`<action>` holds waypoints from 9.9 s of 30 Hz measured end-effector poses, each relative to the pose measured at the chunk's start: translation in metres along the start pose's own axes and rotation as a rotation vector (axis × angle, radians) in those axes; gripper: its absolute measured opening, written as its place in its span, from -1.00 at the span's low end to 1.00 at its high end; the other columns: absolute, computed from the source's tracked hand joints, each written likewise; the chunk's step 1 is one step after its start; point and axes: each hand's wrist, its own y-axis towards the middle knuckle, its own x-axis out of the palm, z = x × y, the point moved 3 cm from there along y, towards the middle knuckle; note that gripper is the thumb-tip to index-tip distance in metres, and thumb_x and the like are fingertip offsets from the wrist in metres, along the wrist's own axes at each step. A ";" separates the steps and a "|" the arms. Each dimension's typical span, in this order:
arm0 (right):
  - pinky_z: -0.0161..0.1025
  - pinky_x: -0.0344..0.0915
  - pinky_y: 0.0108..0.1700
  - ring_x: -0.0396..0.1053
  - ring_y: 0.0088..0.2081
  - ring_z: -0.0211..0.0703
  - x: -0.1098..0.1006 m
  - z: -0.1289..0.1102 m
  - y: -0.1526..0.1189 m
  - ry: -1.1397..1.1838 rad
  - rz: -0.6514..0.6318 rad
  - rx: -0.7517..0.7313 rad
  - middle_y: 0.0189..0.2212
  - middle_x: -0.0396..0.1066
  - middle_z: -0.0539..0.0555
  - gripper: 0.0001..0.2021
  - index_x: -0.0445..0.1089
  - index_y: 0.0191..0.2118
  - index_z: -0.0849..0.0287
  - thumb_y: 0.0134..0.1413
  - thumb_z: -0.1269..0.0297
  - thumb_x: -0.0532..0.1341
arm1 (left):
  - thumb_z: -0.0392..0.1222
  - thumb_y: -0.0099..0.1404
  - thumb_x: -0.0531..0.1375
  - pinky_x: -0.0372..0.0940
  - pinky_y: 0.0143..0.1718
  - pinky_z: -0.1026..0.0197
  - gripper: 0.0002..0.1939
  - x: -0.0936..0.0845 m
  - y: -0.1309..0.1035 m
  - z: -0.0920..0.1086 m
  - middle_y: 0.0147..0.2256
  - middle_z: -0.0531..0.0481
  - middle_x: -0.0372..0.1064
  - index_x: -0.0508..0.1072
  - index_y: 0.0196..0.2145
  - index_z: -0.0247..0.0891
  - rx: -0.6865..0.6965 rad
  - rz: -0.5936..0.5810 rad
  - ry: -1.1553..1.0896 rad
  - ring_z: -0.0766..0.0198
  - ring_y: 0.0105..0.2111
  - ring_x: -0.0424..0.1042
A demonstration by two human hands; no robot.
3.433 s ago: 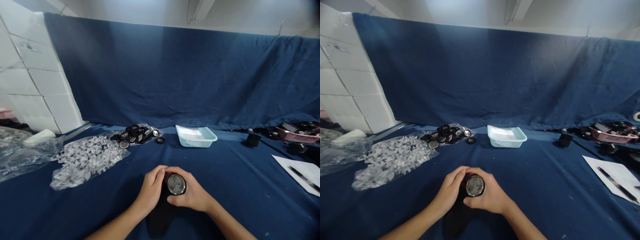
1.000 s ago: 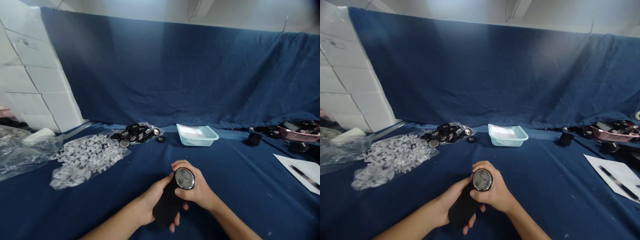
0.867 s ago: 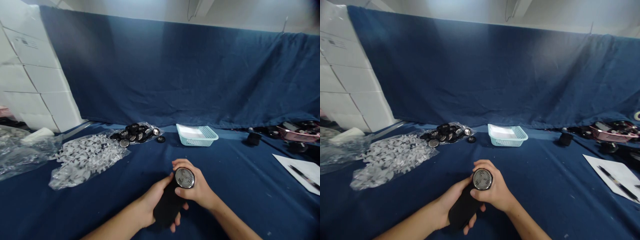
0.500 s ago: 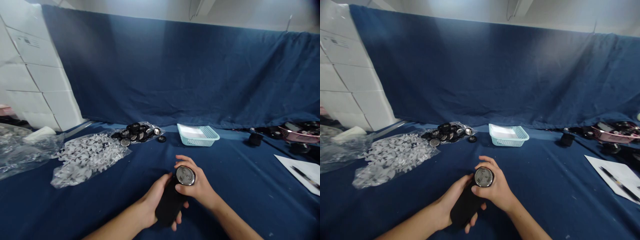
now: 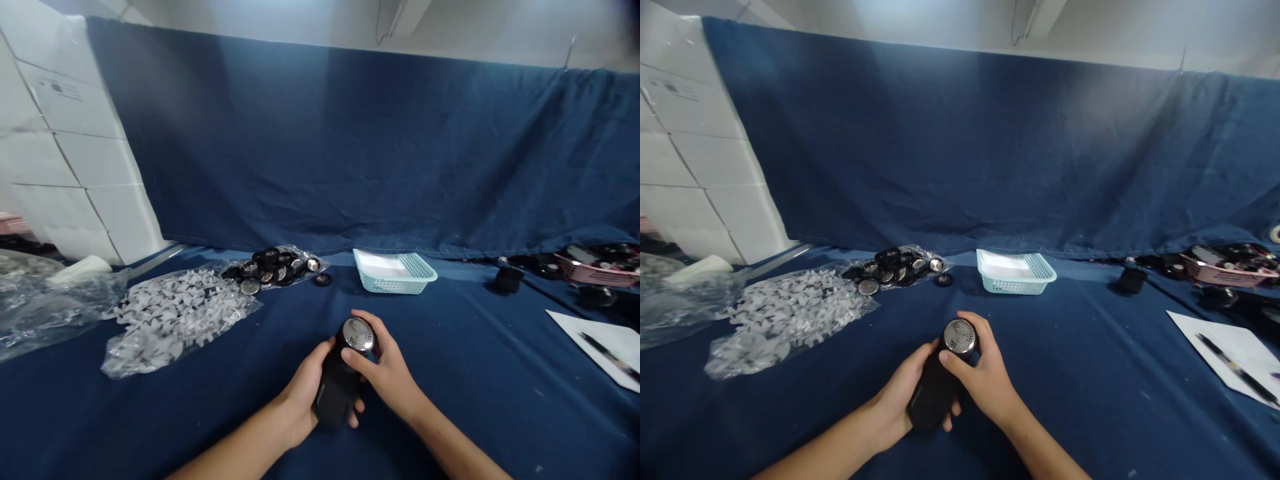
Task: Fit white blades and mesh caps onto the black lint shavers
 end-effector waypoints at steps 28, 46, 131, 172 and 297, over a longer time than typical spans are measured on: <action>-0.04 0.36 -0.02 0.39 -0.01 0.06 -0.003 0.005 0.005 0.174 0.058 0.218 -0.04 0.44 0.16 -0.47 0.35 0.10 0.19 0.05 0.03 0.27 | -0.12 0.27 0.25 0.40 -0.19 0.08 -0.69 -0.003 -0.004 0.013 -0.22 -0.12 0.46 0.32 -0.08 -0.26 0.319 -0.022 -0.157 0.11 -0.23 0.50; -0.13 0.34 -0.15 0.43 -0.32 -0.10 -0.007 0.005 0.007 0.265 0.067 0.254 -0.37 0.50 0.09 -0.55 0.49 -0.12 0.22 -0.10 0.01 0.37 | -0.22 0.12 0.37 0.39 -0.10 0.01 -0.54 -0.005 -0.008 0.014 -0.09 -0.13 0.41 0.38 -0.04 -0.23 0.418 -0.007 0.061 0.04 -0.07 0.42; -0.34 0.30 -0.45 0.31 -0.45 -0.32 0.003 -0.009 -0.002 0.340 -0.273 0.113 -0.22 0.37 0.03 -0.50 0.28 0.05 0.07 -0.02 0.15 0.36 | 0.41 0.26 -0.23 0.34 -0.63 0.19 -0.10 -0.012 0.002 0.013 -0.63 -0.26 0.44 0.50 -0.27 -0.53 -0.076 -0.291 -0.007 0.09 -0.67 0.46; -0.28 0.25 -0.26 0.35 -0.26 -0.13 -0.017 0.019 0.011 0.363 0.279 0.462 -0.34 0.39 -0.01 -0.54 0.39 -0.18 0.14 -0.18 -0.01 0.40 | -0.01 0.24 0.24 0.38 -0.69 0.28 -0.36 -0.004 -0.011 0.019 -0.10 -0.24 0.35 0.13 0.21 -0.17 0.098 -0.257 0.340 0.17 -0.42 0.50; -0.12 0.04 0.21 0.17 0.13 -0.04 -0.007 -0.011 0.001 0.132 -0.234 0.106 0.05 0.30 0.01 -0.63 0.29 0.06 -0.03 0.23 -0.05 0.08 | -0.28 0.06 0.36 0.13 0.13 -0.04 -0.28 -0.020 -0.011 0.040 0.09 -0.08 0.27 0.25 0.15 -0.02 0.992 0.194 1.193 0.00 0.07 0.26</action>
